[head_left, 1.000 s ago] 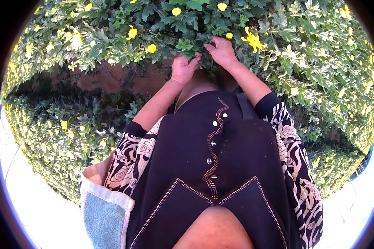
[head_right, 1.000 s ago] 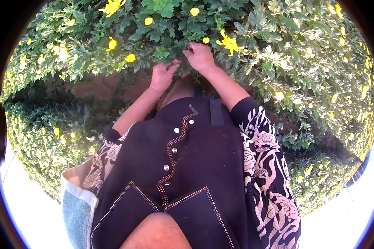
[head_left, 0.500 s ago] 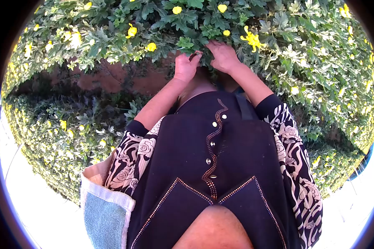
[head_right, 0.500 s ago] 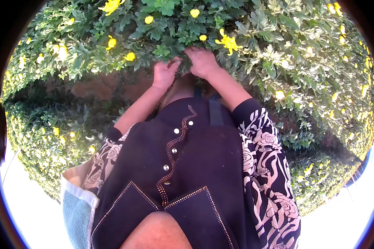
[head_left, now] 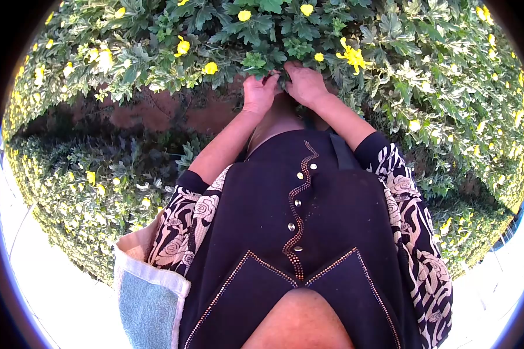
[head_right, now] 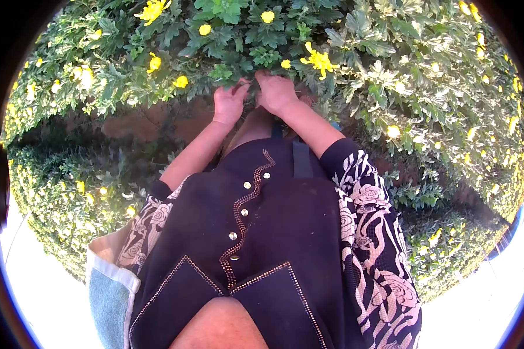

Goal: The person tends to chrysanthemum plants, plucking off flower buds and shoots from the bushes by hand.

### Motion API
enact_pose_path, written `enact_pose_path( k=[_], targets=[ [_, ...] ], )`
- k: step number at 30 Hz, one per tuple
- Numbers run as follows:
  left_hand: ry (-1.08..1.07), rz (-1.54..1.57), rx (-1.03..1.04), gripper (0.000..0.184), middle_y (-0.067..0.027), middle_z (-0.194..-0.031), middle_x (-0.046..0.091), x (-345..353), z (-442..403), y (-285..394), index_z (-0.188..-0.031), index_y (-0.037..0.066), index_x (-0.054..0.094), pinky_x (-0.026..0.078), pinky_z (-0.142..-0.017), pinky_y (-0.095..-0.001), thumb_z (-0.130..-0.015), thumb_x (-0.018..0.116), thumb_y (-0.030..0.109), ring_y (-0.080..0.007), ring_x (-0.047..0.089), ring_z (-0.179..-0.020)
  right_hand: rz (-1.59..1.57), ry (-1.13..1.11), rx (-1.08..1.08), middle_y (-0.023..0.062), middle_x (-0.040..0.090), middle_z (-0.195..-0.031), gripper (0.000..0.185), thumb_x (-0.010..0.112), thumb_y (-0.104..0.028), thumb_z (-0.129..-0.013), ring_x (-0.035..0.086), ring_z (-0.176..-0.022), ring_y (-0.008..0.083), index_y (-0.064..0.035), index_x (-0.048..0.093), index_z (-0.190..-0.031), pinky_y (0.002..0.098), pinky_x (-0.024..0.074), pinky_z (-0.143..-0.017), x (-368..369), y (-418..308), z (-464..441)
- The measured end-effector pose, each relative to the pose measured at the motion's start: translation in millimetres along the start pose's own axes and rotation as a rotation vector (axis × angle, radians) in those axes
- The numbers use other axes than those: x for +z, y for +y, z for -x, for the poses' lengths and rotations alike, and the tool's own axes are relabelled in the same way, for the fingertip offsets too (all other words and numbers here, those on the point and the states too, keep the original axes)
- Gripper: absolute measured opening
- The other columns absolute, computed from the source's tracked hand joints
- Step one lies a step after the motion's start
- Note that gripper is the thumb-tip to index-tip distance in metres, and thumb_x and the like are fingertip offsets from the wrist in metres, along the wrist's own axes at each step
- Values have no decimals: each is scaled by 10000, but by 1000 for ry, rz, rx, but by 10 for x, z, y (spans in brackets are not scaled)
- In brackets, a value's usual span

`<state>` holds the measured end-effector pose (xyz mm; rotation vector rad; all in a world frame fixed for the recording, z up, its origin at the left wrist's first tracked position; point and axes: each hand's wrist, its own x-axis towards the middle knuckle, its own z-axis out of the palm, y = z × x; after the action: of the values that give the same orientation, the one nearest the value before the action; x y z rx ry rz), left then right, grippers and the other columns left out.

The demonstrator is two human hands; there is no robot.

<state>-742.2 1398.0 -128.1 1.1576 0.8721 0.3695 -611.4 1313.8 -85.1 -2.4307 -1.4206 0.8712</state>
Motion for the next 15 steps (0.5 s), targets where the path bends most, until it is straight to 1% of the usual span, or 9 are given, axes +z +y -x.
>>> enact_pose_path(
  k=[4,5,6,8,10,12,13,14,15],
  targets=[
    [76,111,-13,120,-31,-899,668,40,-6,-29,-978,-4,634,491,-747,-259,-858,629,-8,-109,600,-799,-71,-32,34,191,670,-989,434,603,-222,-801,640,-952,374,-89,551,-1211,442,512,-835,138,278,-98],
    [70,105,1,118,-32,-908,665,50,-1,-45,-975,-4,630,495,-738,-260,-857,631,-6,-106,599,-799,-61,-99,198,183,658,-1066,357,580,-289,-862,634,-982,372,-139,610,-1184,445,502,-874,163,304,-155],
    [64,97,16,116,-32,-917,663,58,2,-61,-972,-4,626,499,-729,-260,-857,632,-4,-103,598,-799,-61,-98,201,183,658,-1066,357,580,-289,-862,634,-982,372,-139,610,-1184,445,502,-874,191,336,-172],
    [21,5,-33,141,-55,-941,672,64,37,-45,-992,-16,625,508,-768,-269,-852,639,-16,-128,620,-861,52,13,414,196,644,-1112,366,531,-329,-877,625,-1016,388,-122,623,-1165,458,498,-902,266,379,-197],
    [-19,-91,-82,167,-77,-964,681,67,66,23,-1012,-28,624,516,-807,-277,-847,646,-28,-152,641,-923,130,-74,426,211,616,-1166,394,515,-322,-866,605,-1066,393,-109,608,-1185,465,494,-919,282,474,-272],
    [30,47,-143,164,-78,-963,684,89,88,78,-992,-34,632,509,-831,-279,-831,659,-42,-147,640,-909,46,-111,465,210,603,-1181,401,507,-273,-857,595,-1099,367,-107,589,-1213,442,498,-918,160,450,-274],
    [31,47,-144,164,-78,-963,684,70,74,58,-992,-34,632,509,-831,-279,-831,659,-42,-147,640,-909,225,-116,356,190,631,-1117,366,554,-235,-824,617,-1048,353,-118,620,-1164,424,510,-885,143,403,-204],
    [-18,32,-79,164,-58,-959,673,39,45,5,-994,-10,627,521,-730,-274,-834,662,-25,-124,629,-847,227,-117,356,190,631,-1117,366,554,-235,-824,617,-1048,353,-118,620,-1164,424,510,-885,62,327,-151],
    [-67,19,-17,166,-38,-956,663,24,37,-31,-995,15,622,533,-628,-270,-836,665,-8,-100,618,-785,60,-30,151,183,639,-1090,366,577,-233,-804,625,-1014,344,-133,626,-1153,434,509,-863,2,277,-98]
  ],
)
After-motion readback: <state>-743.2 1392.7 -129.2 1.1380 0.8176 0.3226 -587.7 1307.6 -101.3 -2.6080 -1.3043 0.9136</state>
